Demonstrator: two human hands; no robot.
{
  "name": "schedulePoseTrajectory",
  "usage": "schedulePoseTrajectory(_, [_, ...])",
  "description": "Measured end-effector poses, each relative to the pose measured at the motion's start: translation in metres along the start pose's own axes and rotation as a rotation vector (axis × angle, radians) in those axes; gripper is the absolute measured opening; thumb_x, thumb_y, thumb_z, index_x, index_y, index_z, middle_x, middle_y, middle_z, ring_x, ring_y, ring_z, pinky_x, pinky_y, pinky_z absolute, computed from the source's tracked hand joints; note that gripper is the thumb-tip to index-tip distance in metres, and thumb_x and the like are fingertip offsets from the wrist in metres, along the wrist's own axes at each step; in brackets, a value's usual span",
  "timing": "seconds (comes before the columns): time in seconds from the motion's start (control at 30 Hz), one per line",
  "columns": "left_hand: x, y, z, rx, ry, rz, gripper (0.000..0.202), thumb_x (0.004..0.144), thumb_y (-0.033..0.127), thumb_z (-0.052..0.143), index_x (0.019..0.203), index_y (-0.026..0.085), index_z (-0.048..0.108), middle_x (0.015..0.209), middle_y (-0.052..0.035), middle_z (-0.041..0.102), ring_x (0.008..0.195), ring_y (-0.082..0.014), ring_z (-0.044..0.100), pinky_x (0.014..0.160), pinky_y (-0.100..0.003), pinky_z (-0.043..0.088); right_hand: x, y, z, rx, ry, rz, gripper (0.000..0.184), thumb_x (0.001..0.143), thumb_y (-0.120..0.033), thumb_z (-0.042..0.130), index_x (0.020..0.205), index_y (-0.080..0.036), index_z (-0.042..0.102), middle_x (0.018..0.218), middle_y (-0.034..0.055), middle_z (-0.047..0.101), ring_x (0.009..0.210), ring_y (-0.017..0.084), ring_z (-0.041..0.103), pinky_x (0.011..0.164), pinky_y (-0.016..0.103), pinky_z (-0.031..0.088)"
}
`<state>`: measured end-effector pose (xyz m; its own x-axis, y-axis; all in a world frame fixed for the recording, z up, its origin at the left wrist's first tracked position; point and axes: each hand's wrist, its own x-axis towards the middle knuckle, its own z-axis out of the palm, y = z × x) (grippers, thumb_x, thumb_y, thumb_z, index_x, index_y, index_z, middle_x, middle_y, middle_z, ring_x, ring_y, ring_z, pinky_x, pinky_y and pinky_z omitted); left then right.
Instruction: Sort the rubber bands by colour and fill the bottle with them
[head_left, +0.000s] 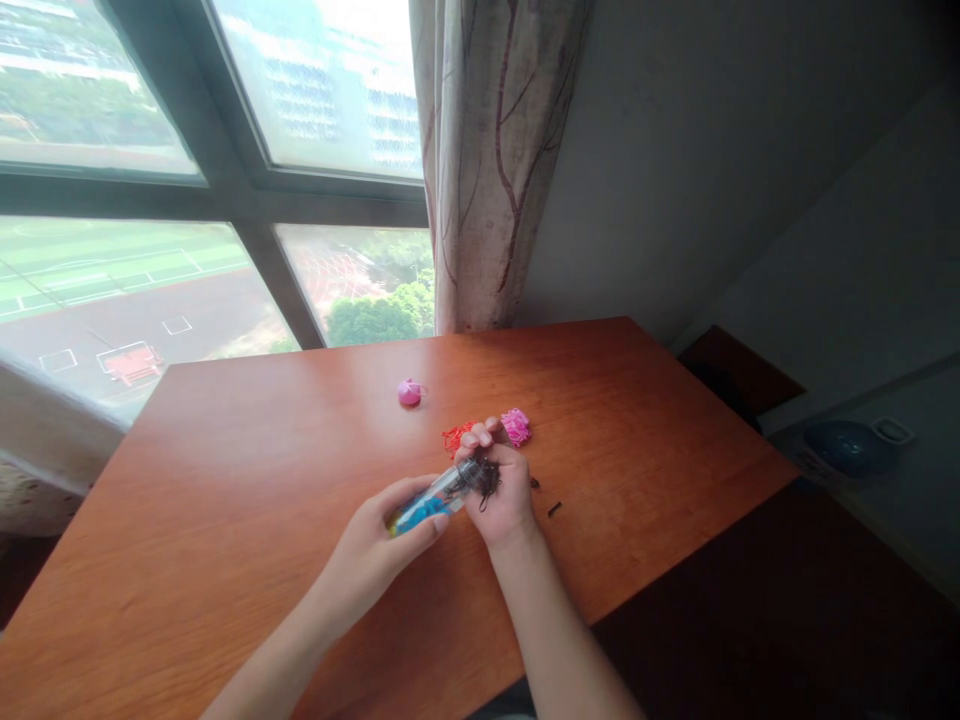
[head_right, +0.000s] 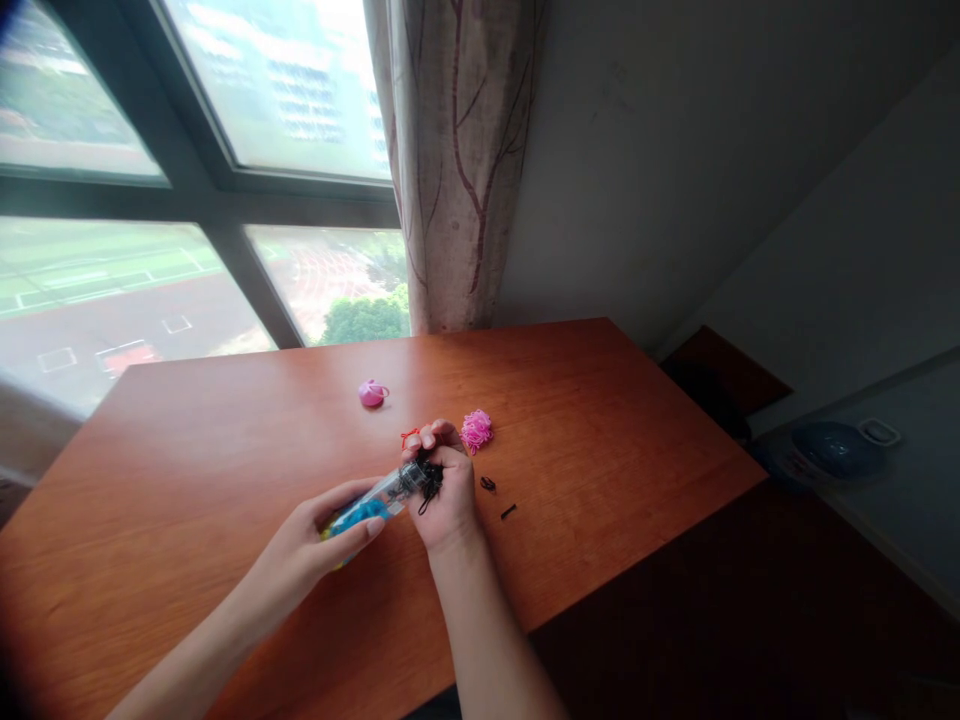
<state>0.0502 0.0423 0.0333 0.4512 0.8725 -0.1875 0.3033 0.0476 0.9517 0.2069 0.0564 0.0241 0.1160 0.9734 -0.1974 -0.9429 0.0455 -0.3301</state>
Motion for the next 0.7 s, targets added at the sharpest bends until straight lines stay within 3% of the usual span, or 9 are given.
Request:
schedulePoseTrajectory(0.17, [-0.0001,-0.0003,0.0002,0.024,0.001,0.019,0.045,0.082,0.042,0.065,0.120,0.017,0.067,0.112,-0.0070,0.073,0.102,-0.0277,0.065,0.093,-0.035,0.049,0.0014,0.0007,-0.0026,-0.002,-0.040,0.011,0.025,0.057,0.000,0.059,0.072,-0.019,0.061,0.066,-0.0068,0.051,0.066,0.006,0.054,0.064,0.014,0.048])
schedulePoseTrajectory(0.43, [0.0001,-0.0023,-0.0013,0.042,0.010,0.028,0.044,0.080,0.040,0.067,0.117,0.018,0.070,0.109,-0.0059,0.074,0.097,-0.0266,0.066,0.090,-0.033,0.051,-0.0013,-0.0039,-0.0044,0.071,-0.039,0.053,0.012,0.065,-0.016,0.058,0.077,-0.019,0.061,0.068,-0.0037,0.051,0.068,0.011,0.054,0.062,0.021,0.051])
schedulePoseTrajectory(0.7, [0.0010,-0.0035,-0.0016,0.030,0.009,-0.004,0.046,0.081,0.043,0.067,0.119,0.017,0.068,0.109,-0.0067,0.074,0.099,-0.0274,0.066,0.091,-0.034,0.050,-0.0049,-0.0039,-0.0043,0.103,-0.043,0.037,0.031,0.058,-0.013,0.052,0.084,-0.021,0.065,0.073,-0.0027,0.054,0.074,0.013,0.056,0.071,0.027,0.053])
